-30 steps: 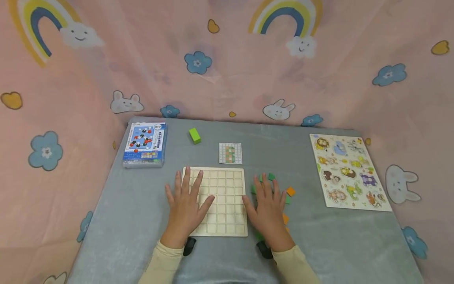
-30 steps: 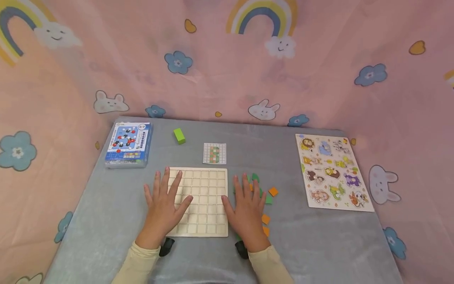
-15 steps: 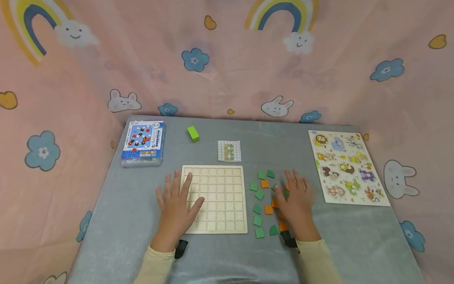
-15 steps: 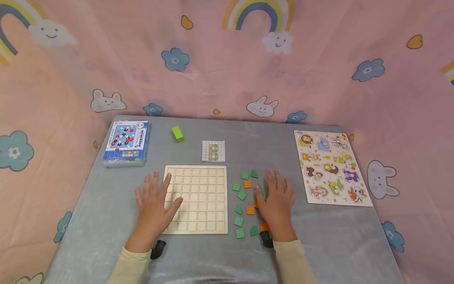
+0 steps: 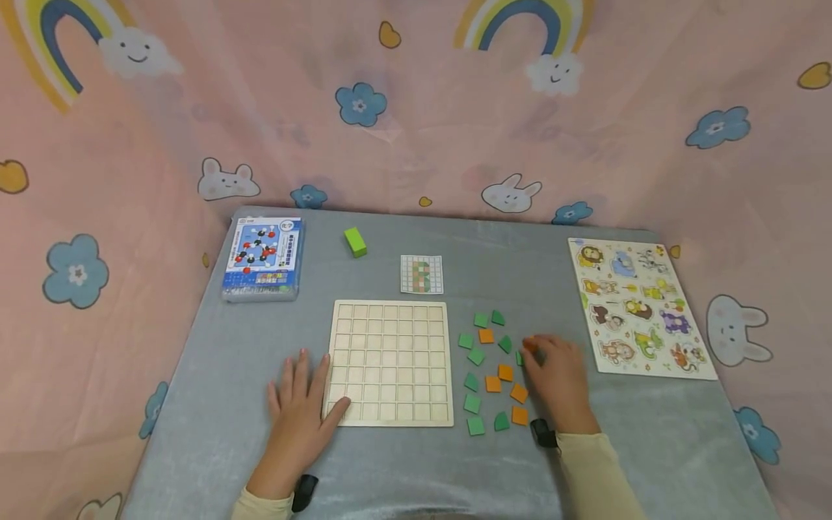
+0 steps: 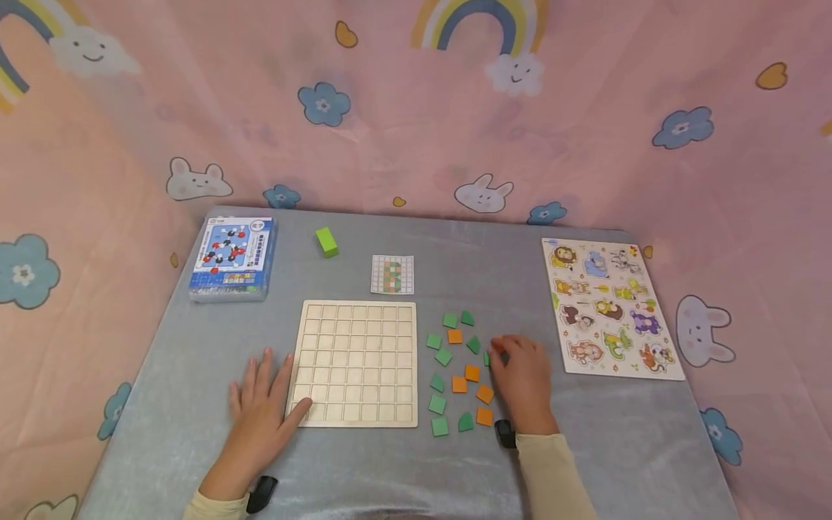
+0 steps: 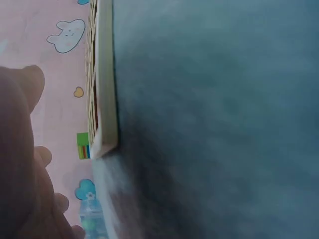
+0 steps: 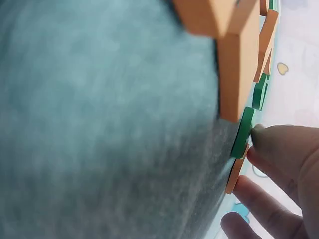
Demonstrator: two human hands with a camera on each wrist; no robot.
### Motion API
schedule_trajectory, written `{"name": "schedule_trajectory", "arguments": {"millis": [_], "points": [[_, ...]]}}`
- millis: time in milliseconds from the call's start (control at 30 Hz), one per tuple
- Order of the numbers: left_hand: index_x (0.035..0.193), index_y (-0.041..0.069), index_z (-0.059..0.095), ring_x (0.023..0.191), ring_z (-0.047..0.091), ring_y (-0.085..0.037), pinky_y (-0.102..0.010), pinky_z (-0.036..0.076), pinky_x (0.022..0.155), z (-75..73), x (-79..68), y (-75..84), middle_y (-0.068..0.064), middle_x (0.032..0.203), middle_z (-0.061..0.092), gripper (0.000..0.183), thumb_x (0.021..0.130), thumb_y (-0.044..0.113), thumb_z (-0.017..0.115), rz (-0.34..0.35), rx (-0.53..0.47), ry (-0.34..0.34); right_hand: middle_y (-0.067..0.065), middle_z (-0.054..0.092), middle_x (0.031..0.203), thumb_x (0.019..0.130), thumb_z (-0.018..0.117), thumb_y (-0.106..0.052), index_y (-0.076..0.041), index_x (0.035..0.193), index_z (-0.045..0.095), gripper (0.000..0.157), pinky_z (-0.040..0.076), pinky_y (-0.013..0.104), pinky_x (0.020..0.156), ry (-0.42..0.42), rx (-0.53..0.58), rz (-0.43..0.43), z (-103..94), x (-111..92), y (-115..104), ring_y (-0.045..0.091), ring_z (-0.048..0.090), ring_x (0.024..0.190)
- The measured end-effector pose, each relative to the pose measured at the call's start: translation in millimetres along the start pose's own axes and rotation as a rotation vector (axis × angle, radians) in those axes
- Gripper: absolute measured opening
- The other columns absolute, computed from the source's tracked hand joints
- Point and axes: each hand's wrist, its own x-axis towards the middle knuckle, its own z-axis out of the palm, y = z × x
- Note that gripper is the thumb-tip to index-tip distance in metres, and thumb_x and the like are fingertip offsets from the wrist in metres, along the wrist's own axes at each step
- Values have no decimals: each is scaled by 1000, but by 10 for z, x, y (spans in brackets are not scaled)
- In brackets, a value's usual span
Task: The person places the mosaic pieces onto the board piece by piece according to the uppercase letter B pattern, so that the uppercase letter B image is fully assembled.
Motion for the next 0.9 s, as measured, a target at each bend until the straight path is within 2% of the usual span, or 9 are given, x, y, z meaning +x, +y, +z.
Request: {"name": "schedule_trajectory", "arguments": {"millis": [167,367,467,700,900], "points": [[168,11,30,159,-2,-49,-78,-3,115,6,-83,-45,-26,174,8,81,105,47,65,-16,-30,-28,21,74,112,96,79,-6,1,108,81,14,45,61,99,32,0,-10,21,-11,4,47,63,107],[168,10,30,158,-2,-51,-79,-4,114,3,-106,-40,-28,173,9,81,105,47,64,-19,-44,-39,21,75,108,94,79,-2,2,107,81,13,46,62,98,63,15,-17,12,7,14,47,66,103],[168,10,29,158,-4,-52,-79,-6,114,-6,-115,-39,-30,173,6,81,105,48,64,-35,-61,-68,20,76,107,95,79,-3,2,107,81,13,48,61,96,66,18,-20,10,15,22,46,67,101],[169,10,27,157,-10,-53,-78,-10,114,-10,-128,-61,-32,172,1,84,105,50,63,-67,-83,-136,22,75,107,96,78,-5,3,110,80,16,51,61,92,43,21,5,6,21,51,44,69,102],[168,9,28,157,-11,-53,-78,-11,114,22,-131,-87,-34,171,2,83,105,50,62,-53,-99,-120,23,75,109,97,79,-10,5,112,79,21,53,60,91,-12,-18,45,-39,40,42,44,69,103]]}}
